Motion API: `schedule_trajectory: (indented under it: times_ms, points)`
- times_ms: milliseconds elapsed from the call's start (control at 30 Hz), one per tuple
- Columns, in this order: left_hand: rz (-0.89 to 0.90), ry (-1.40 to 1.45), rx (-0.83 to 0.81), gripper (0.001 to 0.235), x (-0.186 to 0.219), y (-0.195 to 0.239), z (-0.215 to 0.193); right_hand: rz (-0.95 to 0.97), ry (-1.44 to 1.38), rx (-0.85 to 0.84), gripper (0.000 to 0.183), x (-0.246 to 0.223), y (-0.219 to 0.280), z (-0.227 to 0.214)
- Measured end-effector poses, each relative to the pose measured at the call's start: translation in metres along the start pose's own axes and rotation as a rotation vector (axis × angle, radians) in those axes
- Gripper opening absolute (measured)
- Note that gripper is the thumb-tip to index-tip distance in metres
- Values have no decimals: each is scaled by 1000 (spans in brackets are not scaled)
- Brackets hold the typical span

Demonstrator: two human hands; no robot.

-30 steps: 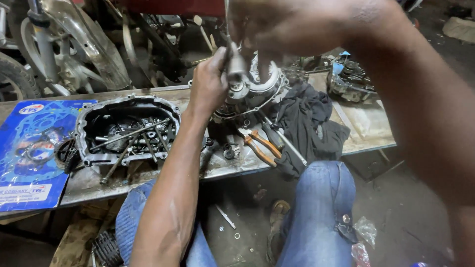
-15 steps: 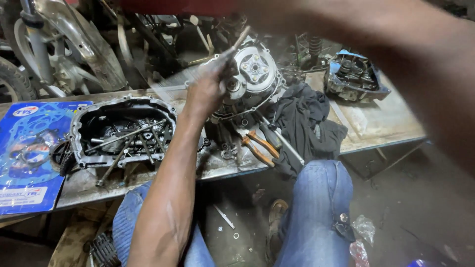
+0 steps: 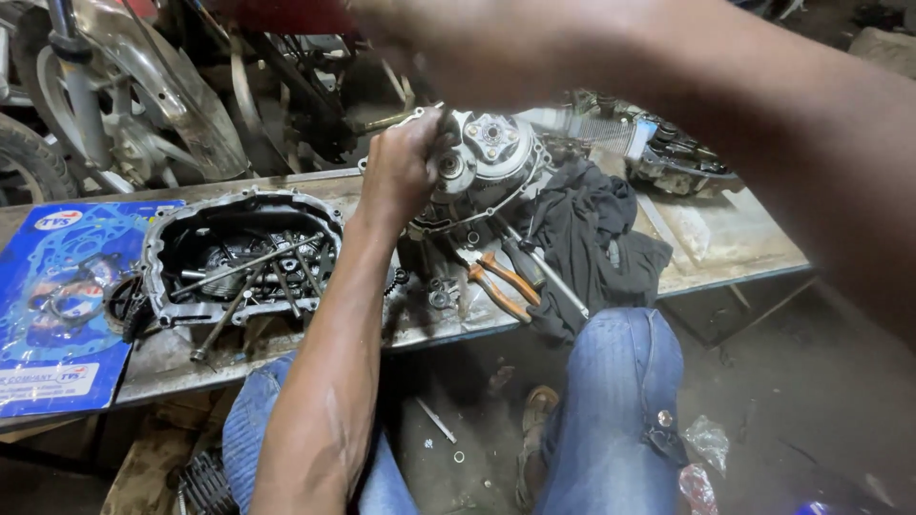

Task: The person is performing maintenance on a motorcycle engine, using tools to adjust internal components before fitting the engine cover.

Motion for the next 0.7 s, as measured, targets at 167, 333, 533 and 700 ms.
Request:
schedule_trajectory:
  times_ms: [167, 333, 533, 700]
  points:
    - [101, -101, -12, 13, -14, 0, 14, 139, 164, -6, 32, 1, 5, 6]
    - [163, -151, 2, 17, -21, -1, 18, 309, 391, 14, 30, -2, 12, 7]
    - [-18, 161, -61, 30, 14, 1, -13, 313, 453, 134, 32, -3, 16, 10]
    - [80, 73, 13, 27, 15, 3, -16, 433, 251, 171, 26, 2, -6, 24]
Point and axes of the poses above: each hand's wrist, its own y-axis away from the middle knuckle, its own z-axis out of the palm, x = y × z, the point moved 1 cm from there along -y, towards the middle knuckle, and after that the axes turned 4 degrees about -y, right-handed, at the moved point
